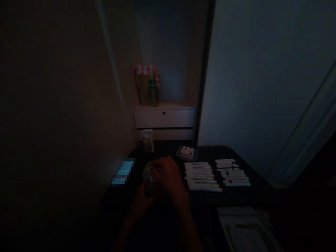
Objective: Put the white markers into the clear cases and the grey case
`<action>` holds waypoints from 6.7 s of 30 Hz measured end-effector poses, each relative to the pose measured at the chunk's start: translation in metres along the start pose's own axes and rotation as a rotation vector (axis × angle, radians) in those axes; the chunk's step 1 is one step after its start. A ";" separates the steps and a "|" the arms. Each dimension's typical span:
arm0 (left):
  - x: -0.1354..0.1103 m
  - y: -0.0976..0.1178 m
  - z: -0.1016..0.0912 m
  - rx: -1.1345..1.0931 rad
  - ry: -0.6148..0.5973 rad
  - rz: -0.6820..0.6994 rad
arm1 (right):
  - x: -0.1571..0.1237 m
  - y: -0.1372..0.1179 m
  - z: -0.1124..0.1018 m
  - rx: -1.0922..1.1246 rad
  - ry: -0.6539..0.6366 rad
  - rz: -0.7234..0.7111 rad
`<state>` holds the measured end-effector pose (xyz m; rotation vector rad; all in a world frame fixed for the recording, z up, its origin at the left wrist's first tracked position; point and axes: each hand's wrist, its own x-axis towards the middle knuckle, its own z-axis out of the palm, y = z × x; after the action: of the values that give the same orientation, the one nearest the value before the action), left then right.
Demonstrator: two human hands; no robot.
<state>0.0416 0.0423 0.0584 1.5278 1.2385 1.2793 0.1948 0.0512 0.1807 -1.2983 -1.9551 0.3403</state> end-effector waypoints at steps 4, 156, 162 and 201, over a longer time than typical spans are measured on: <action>0.000 -0.001 0.000 -0.003 -0.011 -0.011 | -0.002 -0.001 -0.003 0.014 -0.006 -0.021; -0.002 -0.002 -0.001 0.058 0.038 -0.074 | -0.008 0.067 -0.021 0.181 0.058 0.003; -0.004 0.002 -0.001 0.059 0.027 -0.075 | -0.016 0.066 -0.030 0.165 -0.013 0.117; -0.004 0.002 -0.001 0.012 0.047 -0.090 | -0.001 0.033 -0.036 0.833 0.508 0.179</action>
<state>0.0407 0.0385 0.0593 1.4410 1.3319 1.2572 0.2424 0.0586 0.1853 -0.8752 -1.0743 0.7343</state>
